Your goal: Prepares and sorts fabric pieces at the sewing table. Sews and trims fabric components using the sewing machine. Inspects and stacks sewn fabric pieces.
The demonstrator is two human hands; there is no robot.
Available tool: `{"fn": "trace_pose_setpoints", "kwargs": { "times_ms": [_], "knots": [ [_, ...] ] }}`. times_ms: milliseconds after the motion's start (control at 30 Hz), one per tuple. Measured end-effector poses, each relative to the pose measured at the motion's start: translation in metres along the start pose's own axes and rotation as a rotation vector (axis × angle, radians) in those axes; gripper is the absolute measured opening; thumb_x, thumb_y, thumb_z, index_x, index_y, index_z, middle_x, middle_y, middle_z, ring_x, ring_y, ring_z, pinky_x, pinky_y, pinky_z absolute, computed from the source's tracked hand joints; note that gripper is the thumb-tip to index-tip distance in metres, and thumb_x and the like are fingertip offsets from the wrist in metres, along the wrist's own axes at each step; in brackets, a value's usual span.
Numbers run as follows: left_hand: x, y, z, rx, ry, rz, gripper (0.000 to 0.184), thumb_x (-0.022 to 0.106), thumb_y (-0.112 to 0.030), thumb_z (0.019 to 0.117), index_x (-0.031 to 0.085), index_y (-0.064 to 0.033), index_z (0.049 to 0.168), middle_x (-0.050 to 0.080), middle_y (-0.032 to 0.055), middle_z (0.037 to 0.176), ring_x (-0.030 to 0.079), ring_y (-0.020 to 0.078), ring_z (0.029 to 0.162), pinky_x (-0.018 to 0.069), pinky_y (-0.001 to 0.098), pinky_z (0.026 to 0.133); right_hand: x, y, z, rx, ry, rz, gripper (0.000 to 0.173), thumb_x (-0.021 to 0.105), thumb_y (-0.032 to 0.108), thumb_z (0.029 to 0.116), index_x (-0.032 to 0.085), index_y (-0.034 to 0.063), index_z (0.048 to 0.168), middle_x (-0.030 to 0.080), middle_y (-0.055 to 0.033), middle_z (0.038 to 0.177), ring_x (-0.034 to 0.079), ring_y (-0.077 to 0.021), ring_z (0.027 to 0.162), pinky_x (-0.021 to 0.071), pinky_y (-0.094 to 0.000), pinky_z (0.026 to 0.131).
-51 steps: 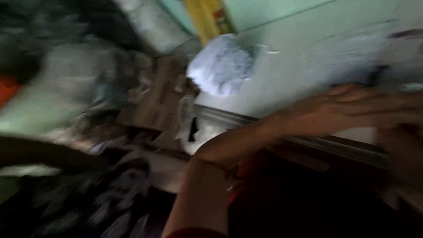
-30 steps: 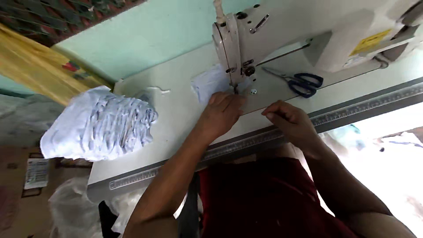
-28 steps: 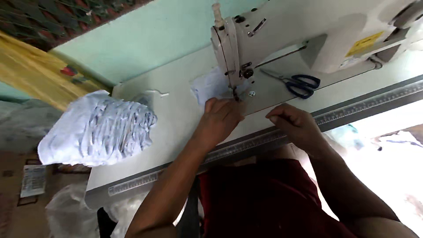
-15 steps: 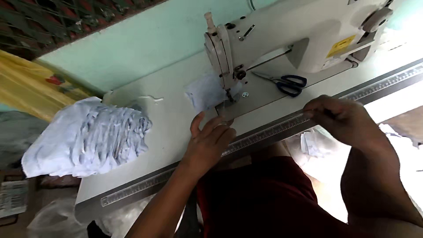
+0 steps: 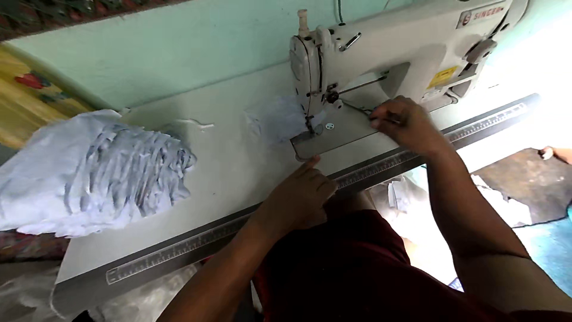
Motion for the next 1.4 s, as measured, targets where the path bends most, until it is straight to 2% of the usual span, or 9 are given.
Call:
{"fn": "trace_pose_setpoints", "kwargs": {
  "times_ms": [133,267,367,467,533,667,900,1033,1400],
  "knots": [
    [0.004,0.003,0.004,0.051,-0.011,-0.045,0.021,0.053,-0.016,0.1056,0.072,-0.0061,0.105,0.074,0.0090,0.094,0.072,0.0246,0.101,0.0504,0.0403,0.107,0.080,0.050,-0.010,0.185,0.222,0.757,0.038,0.041,0.017,0.1086,0.049,0.0021,0.142,0.065,-0.0095,0.132,0.067,-0.0170,0.115,0.0563,-0.0356,0.100],
    [0.000,0.005,0.007,0.068,-0.093,-0.164,0.022,0.055,-0.020,0.1054,0.073,-0.0084,0.103,0.074,0.0054,0.095,0.070,0.0205,0.102,0.0514,0.0367,0.103,0.106,0.070,-0.009,0.239,0.211,1.225,0.023,0.040,0.016,0.1084,0.061,0.0109,0.117,0.062,0.0031,0.076,0.063,-0.0085,0.067,0.0582,-0.0274,0.068],
    [-0.021,0.028,0.010,-0.065,-0.230,-0.230,0.027,0.054,-0.025,0.1049,0.073,-0.0059,0.111,0.073,0.0084,0.105,0.067,0.0220,0.107,0.0448,0.0443,0.107,0.097,0.067,-0.004,0.059,0.071,0.901,0.014,0.047,0.008,0.1043,0.060,0.0096,0.107,0.054,0.0068,0.072,0.047,-0.0004,0.055,0.0437,-0.0170,0.052],
    [-0.025,0.066,0.022,-0.159,-0.180,-0.049,0.032,0.052,-0.023,0.1050,0.070,-0.0120,0.130,0.073,0.0123,0.113,0.067,0.0309,0.107,0.0455,0.0546,0.100,0.101,0.078,-0.012,-0.136,0.042,0.312,0.016,0.056,0.006,0.0996,0.069,-0.0009,0.107,0.067,-0.0039,0.085,0.058,-0.0046,0.068,0.0507,-0.0231,0.063],
    [-0.020,0.091,0.029,-0.210,-0.092,0.044,0.031,0.053,-0.031,0.1051,0.073,-0.0123,0.120,0.072,0.0139,0.108,0.067,0.0350,0.103,0.0437,0.0607,0.098,0.109,0.078,-0.008,-0.176,0.096,0.187,0.020,0.058,0.009,0.1009,0.072,-0.0008,0.111,0.071,-0.0099,0.093,0.063,-0.0110,0.075,0.0549,-0.0294,0.070],
    [-0.025,0.122,0.029,-0.312,-0.138,0.166,0.034,0.058,-0.034,0.1034,0.071,-0.0034,0.096,0.071,0.0178,0.097,0.067,0.0382,0.095,0.0430,0.0594,0.094,0.103,0.040,0.026,0.026,0.077,0.194,0.020,0.057,0.013,0.1030,0.070,-0.0001,0.110,0.068,-0.0103,0.092,0.061,-0.0150,0.076,0.0531,-0.0358,0.071],
    [-0.025,0.133,0.032,-0.397,-0.222,0.273,0.030,0.056,-0.027,0.1037,0.069,-0.0020,0.093,0.070,0.0189,0.094,0.066,0.0397,0.095,0.0409,0.0585,0.094,0.110,0.007,0.065,0.347,-0.024,0.430,0.016,0.067,0.016,0.0991,0.064,0.0020,0.107,0.058,-0.0036,0.081,0.052,-0.0088,0.067,0.0459,-0.0270,0.062],
    [-0.025,0.133,0.028,-0.384,-0.283,0.305,0.032,0.055,-0.028,0.1039,0.069,-0.0029,0.091,0.070,0.0177,0.092,0.065,0.0383,0.094,0.0398,0.0570,0.094,0.117,0.010,0.070,0.361,-0.001,0.406,0.014,0.070,0.014,0.0960,0.066,0.0011,0.099,0.063,-0.0060,0.086,0.057,-0.0116,0.074,0.0488,-0.0316,0.069],
    [-0.025,0.127,0.028,-0.353,-0.326,0.340,0.031,0.057,-0.026,0.1026,0.067,-0.0044,0.084,0.067,0.0148,0.083,0.064,0.0360,0.089,0.0384,0.0541,0.092,0.120,0.019,0.061,0.358,0.123,0.435,0.012,0.065,0.010,0.0969,0.065,0.0042,0.086,0.057,-0.0016,0.074,0.047,-0.0073,0.060,0.0388,-0.0254,0.056]
  ]
}}
Point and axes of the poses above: each hand's wrist, its own z-axis towards the middle knuckle, its own x-axis out of the palm, y = z × x, the point moved 8 cm from there along z, towards the middle knuckle
